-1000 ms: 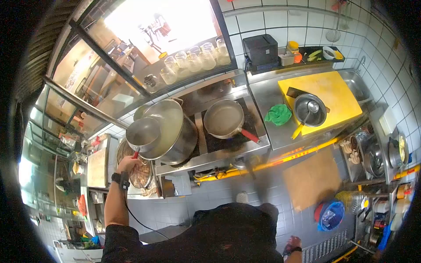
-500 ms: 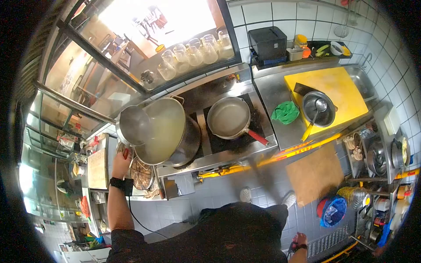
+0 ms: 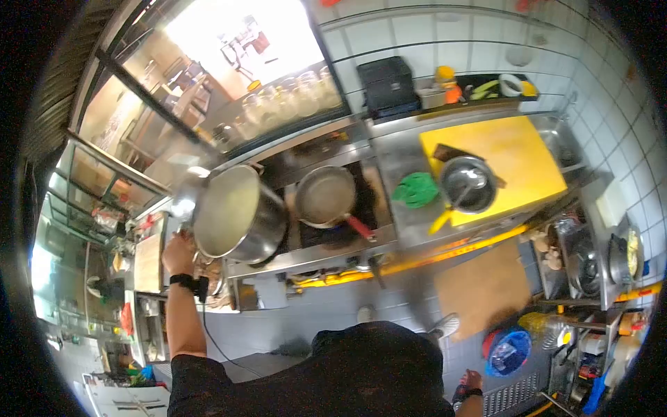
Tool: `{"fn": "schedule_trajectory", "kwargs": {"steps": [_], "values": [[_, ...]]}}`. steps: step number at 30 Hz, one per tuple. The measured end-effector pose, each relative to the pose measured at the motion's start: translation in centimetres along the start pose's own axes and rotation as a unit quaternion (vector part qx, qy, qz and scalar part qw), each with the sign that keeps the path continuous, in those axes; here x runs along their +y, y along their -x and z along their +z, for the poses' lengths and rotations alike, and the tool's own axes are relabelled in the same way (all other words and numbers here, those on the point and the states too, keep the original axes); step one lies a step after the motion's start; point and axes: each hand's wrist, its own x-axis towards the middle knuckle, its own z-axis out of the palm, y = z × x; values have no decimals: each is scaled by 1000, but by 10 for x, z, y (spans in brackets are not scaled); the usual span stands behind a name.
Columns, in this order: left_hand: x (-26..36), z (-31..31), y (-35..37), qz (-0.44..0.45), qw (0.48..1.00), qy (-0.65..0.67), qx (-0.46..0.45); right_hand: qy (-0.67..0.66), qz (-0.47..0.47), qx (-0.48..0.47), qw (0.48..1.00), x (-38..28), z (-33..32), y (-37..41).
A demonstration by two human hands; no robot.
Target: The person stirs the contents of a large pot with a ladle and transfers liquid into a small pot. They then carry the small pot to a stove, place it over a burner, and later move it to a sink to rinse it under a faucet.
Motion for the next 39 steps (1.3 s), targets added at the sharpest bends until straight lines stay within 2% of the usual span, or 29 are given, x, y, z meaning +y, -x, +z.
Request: {"fn": "schedule_trajectory", "kwargs": {"steps": [1, 2, 3, 4, 5, 6, 7, 9, 11, 12, 13, 14, 15, 17, 18, 20, 22, 23, 25, 26, 28, 29, 32, 33, 35, 36, 37, 38, 39], "values": [[13, -31, 14, -4, 1000, 18, 10, -6, -9, 13, 1000, -9, -16, -3], [-2, 13, 2, 57, 998, 12, 33, -122, 21, -17, 992, -20, -26, 2], [14, -19, 18, 45, 997, 49, 32, -239, 45, -46, 969, -27, -41, 7], [35, -53, 28, -34, 986, 161, -18, -192, 11, -38, 981, -36, -55, 9], [64, -114, 55, -13, 956, 291, -18, -145, -21, -27, 989, -48, -69, 13], [69, -88, 59, 31, 942, 333, 27, 41, -77, 90, 992, -68, -73, 18], [78, -64, 54, 72, 922, 374, 72, 227, -114, 205, 945, -89, -78, 28], [147, -161, 112, -63, 824, 548, -132, 319, -289, 179, 885, -99, -129, 3], [212, -215, 164, -34, 680, 704, -200, 406, -330, 119, 844, -195, -120, 58], [247, -231, 186, -48, 668, 717, -195, 352, -248, 148, 890, -255, -93, 95], [277, -258, 208, 11, 651, 723, -229, 294, -164, 175, 925, -310, -67, 121], [310, -261, 227, 27, 608, 752, -253, 306, -211, 154, 916, -349, -57, 131], [340, -302, 247, 49, 557, 765, -319, 318, -257, 130, 904, -379, -48, 133], [402, -354, 282, 87, 453, 787, -410, 296, -283, 90, 908, -429, -24, 126], [436, -346, 294, 141, 452, 772, -423, 263, -302, 37, 916, -461, -1, 132], [498, -372, 320, 212, 516, 713, -425, 188, -315, -57, 928, -508, 46, 138], [558, -378, 344, 308, 531, 684, -395, 89, -294, -141, 941, -546, 83, 142], [588, -377, 356, 319, 522, 684, -397, 26, -277, -183, 943, -565, 100, 147], [635, -383, 376, 421, 508, 734, -160, -46, -249, -186, 949, -595, 118, 138], [649, -393, 381, 435, 492, 736, -168, -115, -213, -202, 949, -607, 120, 134], [663, -426, 384, 426, 512, 669, -330, -94, -260, -141, 951, -620, 112, 111], [675, -429, 387, 429, 503, 669, -340, -67, -297, -102, 947, -623, 105, 102], [706, -444, 380, 488, 427, 683, -336, -77, -299, -62, 949, -644, 87, 91], [720, -444, 377, 485, 428, 684, -338, -76, -302, -51, 949, -652, 80, 86], [746, -438, 373, 580, 337, 690, -273, -105, -305, -35, 946, -671, 67, 73], [749, -447, 364, 595, 323, 673, -299, -137, -311, -18, 940, -684, 60, 67], [751, -453, 353, 590, 330, 672, -303, -156, -297, -18, 942, -701, 49, 60], [753, -458, 342, 627, 353, 642, -263, -176, -282, -19, 943, -720, 34, 51], [757, -460, 334, 662, 376, 609, -222, -82, -294, 37, 951, -737, 14, 40]]}}
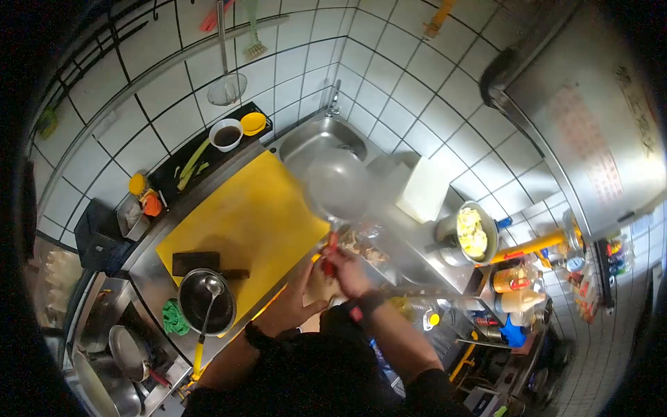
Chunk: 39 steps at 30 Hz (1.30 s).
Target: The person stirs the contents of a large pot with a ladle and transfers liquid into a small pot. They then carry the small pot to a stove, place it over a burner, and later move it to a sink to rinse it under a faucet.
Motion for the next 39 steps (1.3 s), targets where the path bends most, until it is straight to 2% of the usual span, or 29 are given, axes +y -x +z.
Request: {"fn": "schedule_trajectory", "kwargs": {"steps": [1, 2, 3, 5, 6, 8, 10, 11, 12, 14, 15, 16, 18, 19, 20, 21, 22, 24, 25, 27, 29, 31, 33, 34, 35, 36, 38, 39], "values": [[-24, 7, 0, -33, 998, 49, -19, 98, -8, 20, 995, -17, -14, -20], [-31, 2, 0, -42, 998, 46, -13, 89, -45, 23, 995, 1, -43, -64], [-38, -3, -3, -79, 996, 43, -25, -24, -77, 66, 995, -31, -30, -70], [-65, -2, -3, -159, 984, 65, -44, 91, -5, 0, 996, -41, -82, -148], [-80, 2, 0, -168, 983, 65, -40, 92, 1, -7, 996, -44, -92, -181], [-108, 12, -2, -291, 952, -73, -57, 160, 72, 33, 984, -55, -105, -243], [-131, 21, -11, -322, 942, -94, -29, 162, 89, 3, 983, -67, -112, -296], [-140, 25, -20, -328, 934, -146, 0, 161, 102, -18, 982, -73, -115, -322], [-148, 30, -25, -332, 922, -198, 22, 161, 110, -25, 980, -65, -121, -348], [-159, 44, -39, -337, 919, -202, 36, 124, 92, -50, 987, -48, -126, -399], [-153, 51, -52, -377, 891, -253, 24, 188, 94, -36, 977, -54, -120, -405], [-147, 55, -64, -415, 858, -302, 12, 189, 103, -41, 976, -46, -118, -416], [-139, 55, -81, -443, 848, -290, 20, 276, 51, -15, 960, -27, -117, -429], [-137, 56, -87, -462, 840, -282, 33, 281, 58, -22, 958, -29, -110, -424], [-135, 57, -91, -471, 836, -278, 32, 448, -25, -26, 893, -32, -105, -416], [-136, 56, -92, -475, 835, -275, 29, 596, -112, -30, 795, -35, -101, -412], [-137, 54, -93, -479, 834, -273, 27, 596, -110, -38, 795, -33, -104, -417], [-141, 55, -92, -488, 830, -270, 27, 653, -87, -93, 746, -37, -110, -430], [-142, 55, -92, -489, 829, -270, 21, 653, -87, -100, 746, -39, -121, -448], [-143, 56, -91, -497, 825, -269, 16, 772, -254, -203, 546, -52, -148, -502], [-144, 55, -92, -489, 830, -267, 18, 606, -221, -27, 764, -99, -146, -527], [-143, 53, -96, -500, 823, -268, 9, 565, -218, 24, 796, -140, -145, -557], [-143, 53, -97, -511, 817, -268, -1, 553, -283, -2, 784, -160, -157, -604], [-143, 54, -97, -513, 816, -266, -4, 526, -239, 5, 816, -183, -145, -604], [-143, 55, -97, -515, 815, -265, -8, 536, -276, 30, 797, -178, -151, -631], [-143, 55, -98, -522, 811, -263, -6, 566, -273, 21, 778, -171, -165, -672], [-142, 52, -99, -528, 808, -262, -20, 542, -331, 28, 772, -186, -155, -665], [-142, 52, -99, -533, 805, -261, -20, 541, -329, 22, 774, -194, -149, -658]]}}
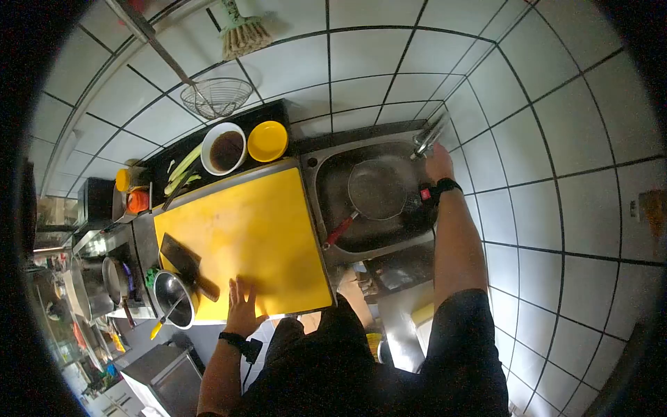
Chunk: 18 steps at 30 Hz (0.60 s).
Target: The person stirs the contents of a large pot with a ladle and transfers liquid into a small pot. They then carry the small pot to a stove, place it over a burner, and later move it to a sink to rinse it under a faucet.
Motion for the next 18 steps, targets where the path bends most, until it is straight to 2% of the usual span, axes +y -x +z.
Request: {"fn": "schedule_trajectory", "kwargs": {"steps": [2, 3, 5, 10, 13, 15, 18], "values": [[1, 1, -2, -1, 1000, 10, 3, 94, 92, -155, 979, -20, -14, 3], [1, 0, -2, -4, 1000, 11, 4, 93, 89, -156, 979, -20, -10, 5], [1, -1, -1, -1, 1000, 9, 4, 228, 33, -270, 935, -22, -2, 14], [1, -2, -1, -6, 1000, 4, -2, 126, -39, -217, 967, -1, 11, 52], [2, -4, 0, -9, 1000, 13, -1, 141, -29, -165, 976, -17, -1, 80], [0, -1, 0, -12, 1000, 15, 5, 129, -13, -72, 989, -15, 4, 105], [-7, 8, 1, 2, 999, 27, 21, 99, 46, -97, 989, -36, -6, 143]]}}
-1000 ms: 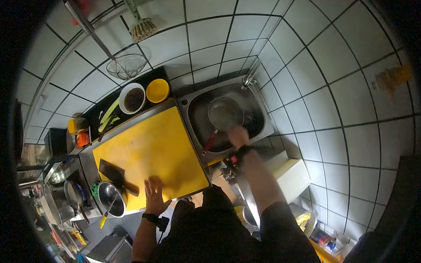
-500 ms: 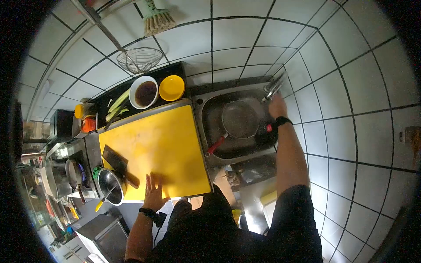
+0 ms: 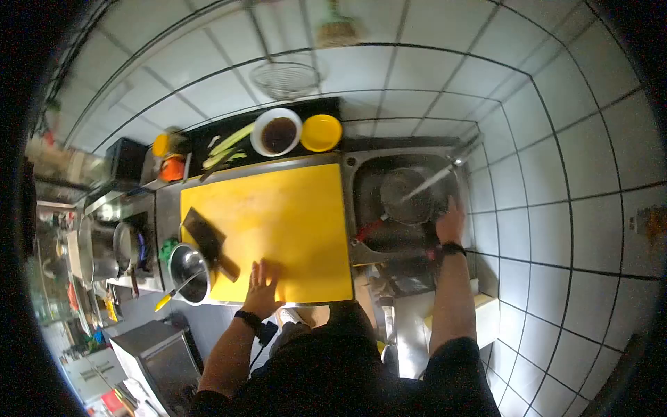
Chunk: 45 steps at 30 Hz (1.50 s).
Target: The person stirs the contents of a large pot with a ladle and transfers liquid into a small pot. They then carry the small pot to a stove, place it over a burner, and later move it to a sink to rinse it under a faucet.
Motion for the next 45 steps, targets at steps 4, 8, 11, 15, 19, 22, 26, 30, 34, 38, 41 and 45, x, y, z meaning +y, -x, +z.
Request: {"fn": "schedule_trajectory", "kwargs": {"steps": [4, 8, 11, 15, 19, 22, 26, 30, 34, 38, 41, 45], "values": [[-14, 25, 0, 34, 997, 18, 73, -34, -34, 2, 999, -21, -4, 59], [-35, 54, -7, 91, 985, 35, 142, -66, -88, -22, 994, -86, -26, 134], [-32, -4, 26, 57, 983, 173, -36, -22, -140, -58, 988, -108, -12, 184], [-65, 34, 80, 167, 939, 299, 35, 22, -183, -179, 967, -175, -3, 269], [-101, -5, 229, 69, 838, 537, -62, 75, -270, -141, 950, -197, 48, 329], [-146, 86, 295, 19, 785, 619, -19, 120, -210, -177, 954, -222, 69, 358], [-166, 118, 389, -75, 708, 701, -22, 174, -214, -171, 946, -235, 84, 376], [-162, 136, 446, -110, 644, 757, -10, 192, -189, -185, 945, -233, 92, 364], [-163, 146, 474, -151, 616, 773, 13, 187, -173, -204, 945, -245, 81, 370], [-161, 170, 489, -144, 610, 779, 30, 160, -196, -192, 948, -231, 93, 366], [-161, 174, 506, -123, 654, 743, 70, 202, -297, -225, 906, -254, 73, 403], [-157, 191, 528, -85, 664, 742, 39, 170, -553, -407, 707, -265, 41, 439]]}}
